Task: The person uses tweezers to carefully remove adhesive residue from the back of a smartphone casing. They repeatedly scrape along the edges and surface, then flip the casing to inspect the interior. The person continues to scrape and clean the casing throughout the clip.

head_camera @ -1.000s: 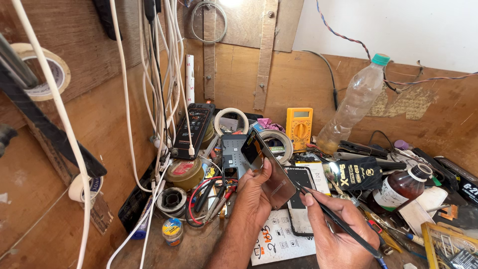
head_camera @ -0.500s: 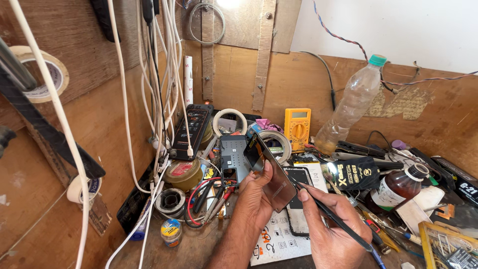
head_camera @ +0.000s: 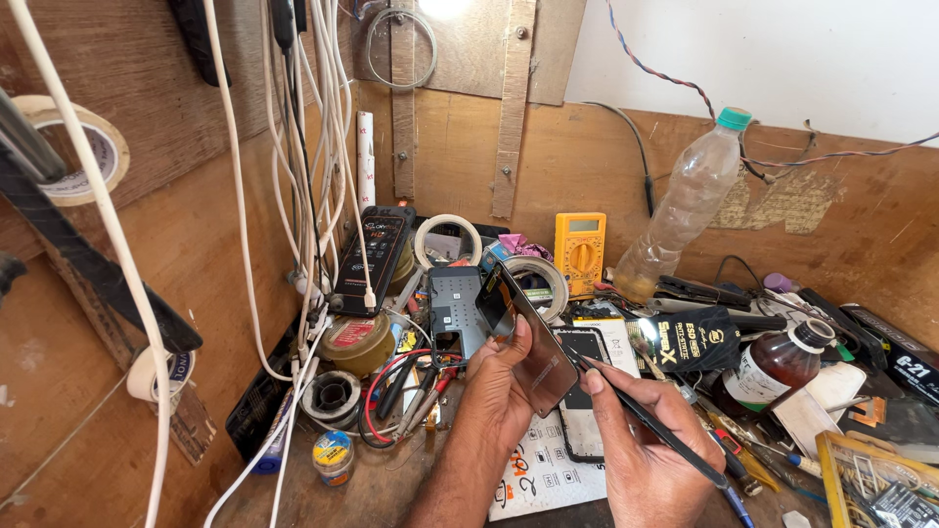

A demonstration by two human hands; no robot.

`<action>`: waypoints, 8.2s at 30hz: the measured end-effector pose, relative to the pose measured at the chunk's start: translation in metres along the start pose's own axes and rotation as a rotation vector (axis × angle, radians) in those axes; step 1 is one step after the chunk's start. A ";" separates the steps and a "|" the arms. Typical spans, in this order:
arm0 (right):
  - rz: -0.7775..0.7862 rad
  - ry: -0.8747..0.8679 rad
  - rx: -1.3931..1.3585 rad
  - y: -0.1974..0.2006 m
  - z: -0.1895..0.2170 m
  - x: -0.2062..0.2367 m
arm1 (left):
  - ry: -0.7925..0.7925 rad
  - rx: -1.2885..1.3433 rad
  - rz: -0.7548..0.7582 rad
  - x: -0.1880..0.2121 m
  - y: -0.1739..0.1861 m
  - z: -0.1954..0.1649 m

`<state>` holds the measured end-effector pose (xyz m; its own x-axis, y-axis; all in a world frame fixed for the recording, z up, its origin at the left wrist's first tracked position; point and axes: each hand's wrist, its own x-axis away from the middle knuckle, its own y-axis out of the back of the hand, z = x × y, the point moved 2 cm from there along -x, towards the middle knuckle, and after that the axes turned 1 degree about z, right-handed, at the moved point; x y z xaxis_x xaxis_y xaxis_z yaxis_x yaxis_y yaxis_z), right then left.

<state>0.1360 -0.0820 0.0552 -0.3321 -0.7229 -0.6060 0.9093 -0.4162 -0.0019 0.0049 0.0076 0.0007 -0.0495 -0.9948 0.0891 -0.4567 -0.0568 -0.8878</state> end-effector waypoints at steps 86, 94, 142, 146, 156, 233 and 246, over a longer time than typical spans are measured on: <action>0.057 0.010 -0.065 0.007 0.006 0.001 | -0.069 -0.053 0.090 0.005 -0.003 -0.004; 0.015 0.022 0.010 0.005 0.001 0.000 | -0.096 -0.064 0.094 0.001 -0.002 -0.001; 0.031 -0.041 -0.019 -0.012 -0.007 -0.010 | -0.012 -0.040 0.009 0.002 -0.002 0.002; 0.032 -0.033 -0.008 -0.013 -0.006 -0.012 | -0.004 -0.029 0.027 0.000 -0.001 0.003; 0.015 -0.046 0.001 -0.014 -0.003 -0.012 | 0.002 -0.034 0.046 0.000 0.001 0.003; 0.073 -0.069 -0.041 -0.003 -0.003 -0.017 | -0.055 -0.089 0.112 0.006 -0.004 0.003; 0.074 -0.077 -0.007 -0.005 -0.006 -0.017 | -0.030 -0.060 0.096 0.007 -0.007 0.002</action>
<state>0.1383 -0.0649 0.0609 -0.2820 -0.7920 -0.5415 0.9336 -0.3566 0.0354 0.0097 0.0009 0.0064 -0.0698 -0.9975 -0.0097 -0.5035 0.0436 -0.8629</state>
